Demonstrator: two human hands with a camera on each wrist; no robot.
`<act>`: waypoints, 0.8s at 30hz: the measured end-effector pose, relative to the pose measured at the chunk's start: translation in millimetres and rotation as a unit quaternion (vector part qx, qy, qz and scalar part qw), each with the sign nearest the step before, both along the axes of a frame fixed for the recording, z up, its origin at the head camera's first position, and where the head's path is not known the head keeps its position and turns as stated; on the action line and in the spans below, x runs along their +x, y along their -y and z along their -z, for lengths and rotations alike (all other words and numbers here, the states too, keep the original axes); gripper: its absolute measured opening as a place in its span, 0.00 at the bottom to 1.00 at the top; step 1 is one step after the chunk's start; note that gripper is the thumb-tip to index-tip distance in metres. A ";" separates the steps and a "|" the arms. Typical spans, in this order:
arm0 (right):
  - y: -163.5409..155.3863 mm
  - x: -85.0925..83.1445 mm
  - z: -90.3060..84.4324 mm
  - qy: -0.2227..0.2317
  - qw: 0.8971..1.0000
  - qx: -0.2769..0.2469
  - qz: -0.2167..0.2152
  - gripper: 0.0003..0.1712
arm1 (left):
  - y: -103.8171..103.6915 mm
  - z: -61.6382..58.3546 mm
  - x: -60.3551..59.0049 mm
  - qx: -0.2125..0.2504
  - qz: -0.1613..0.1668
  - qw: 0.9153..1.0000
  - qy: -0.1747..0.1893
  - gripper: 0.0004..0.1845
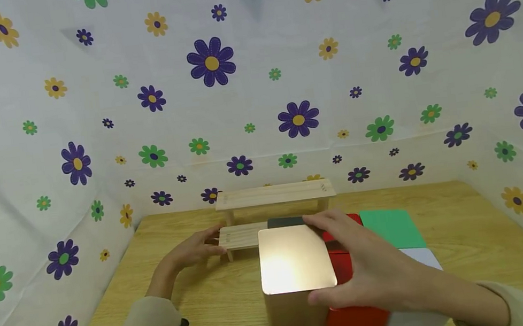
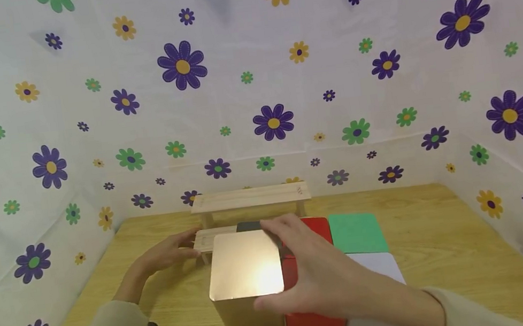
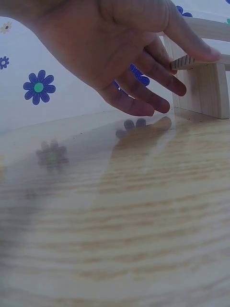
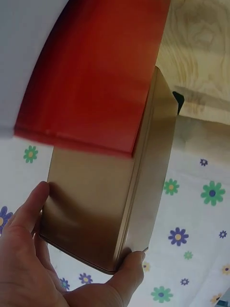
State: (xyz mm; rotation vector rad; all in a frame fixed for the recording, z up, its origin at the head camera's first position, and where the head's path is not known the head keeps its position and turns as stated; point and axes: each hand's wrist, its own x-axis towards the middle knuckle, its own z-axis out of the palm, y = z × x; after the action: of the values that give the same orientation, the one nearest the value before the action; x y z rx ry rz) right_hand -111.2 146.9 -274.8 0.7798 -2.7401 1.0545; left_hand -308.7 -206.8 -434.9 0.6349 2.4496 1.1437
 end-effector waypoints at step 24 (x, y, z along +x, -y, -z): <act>7.4 -8.8 36.9 0.003 0.995 0.095 0.009 0.48 | 0.1 1.0 -1.3 -0.008 -0.004 1.000 -0.004 0.40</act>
State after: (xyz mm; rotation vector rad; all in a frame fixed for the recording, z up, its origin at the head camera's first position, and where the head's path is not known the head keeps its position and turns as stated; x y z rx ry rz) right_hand -119.9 139.5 -311.7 0.7763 -2.8770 0.8027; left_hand -309.9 -206.9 -435.9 0.6265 2.4678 1.1244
